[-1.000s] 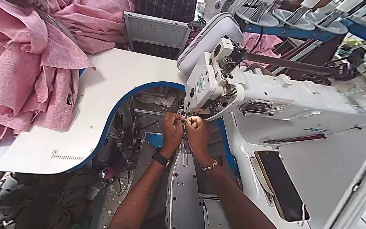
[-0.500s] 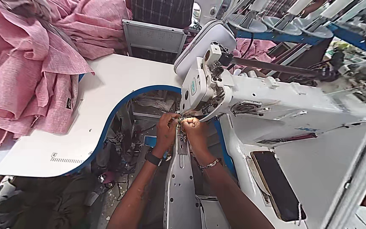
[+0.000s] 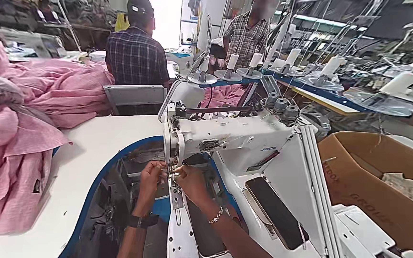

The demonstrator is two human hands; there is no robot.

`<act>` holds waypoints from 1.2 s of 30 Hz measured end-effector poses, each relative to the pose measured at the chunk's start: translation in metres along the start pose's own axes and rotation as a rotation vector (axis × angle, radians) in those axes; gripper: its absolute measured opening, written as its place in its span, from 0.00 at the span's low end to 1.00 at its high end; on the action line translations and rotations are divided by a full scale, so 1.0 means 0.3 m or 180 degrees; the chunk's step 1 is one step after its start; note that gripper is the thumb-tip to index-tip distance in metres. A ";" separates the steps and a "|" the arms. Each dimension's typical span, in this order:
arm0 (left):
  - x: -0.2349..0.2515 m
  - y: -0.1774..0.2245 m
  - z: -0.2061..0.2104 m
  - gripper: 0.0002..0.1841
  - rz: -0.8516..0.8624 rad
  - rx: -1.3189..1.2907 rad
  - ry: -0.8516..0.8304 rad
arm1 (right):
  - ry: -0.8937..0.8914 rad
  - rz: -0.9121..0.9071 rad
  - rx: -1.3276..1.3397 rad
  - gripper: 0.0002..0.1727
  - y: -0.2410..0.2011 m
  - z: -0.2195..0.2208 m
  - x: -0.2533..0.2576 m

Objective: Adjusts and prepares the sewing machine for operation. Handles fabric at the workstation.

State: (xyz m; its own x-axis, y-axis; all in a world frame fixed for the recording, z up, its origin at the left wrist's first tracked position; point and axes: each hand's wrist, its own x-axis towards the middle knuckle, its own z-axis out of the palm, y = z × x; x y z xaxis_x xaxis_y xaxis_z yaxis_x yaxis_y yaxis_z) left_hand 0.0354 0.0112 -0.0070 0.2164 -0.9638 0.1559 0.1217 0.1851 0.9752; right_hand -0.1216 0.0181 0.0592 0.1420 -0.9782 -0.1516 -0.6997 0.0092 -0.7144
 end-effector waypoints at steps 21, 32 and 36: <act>-0.199 -0.298 -0.271 0.22 -0.1253 0.2460 -0.0335 | 0.0971 -0.0510 0.0256 0.05 0.045 0.057 0.025; -0.137 -0.075 -0.277 0.12 -0.0216 0.0658 -0.0456 | 0.0829 -0.0856 -0.0239 0.10 0.061 0.065 -0.005; -0.134 -0.114 -0.353 0.13 -0.0320 0.1105 -0.0009 | 0.0841 -0.0871 -0.0497 0.08 0.056 0.082 0.006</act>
State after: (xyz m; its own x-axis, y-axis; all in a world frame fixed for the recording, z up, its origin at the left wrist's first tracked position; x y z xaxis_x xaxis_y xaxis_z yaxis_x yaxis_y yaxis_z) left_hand 0.1252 0.0641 -0.0632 0.2173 -0.9745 0.0563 -0.1940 0.0134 0.9809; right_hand -0.1158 0.0216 0.0302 0.1672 -0.9599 0.2248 -0.7617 -0.2706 -0.5887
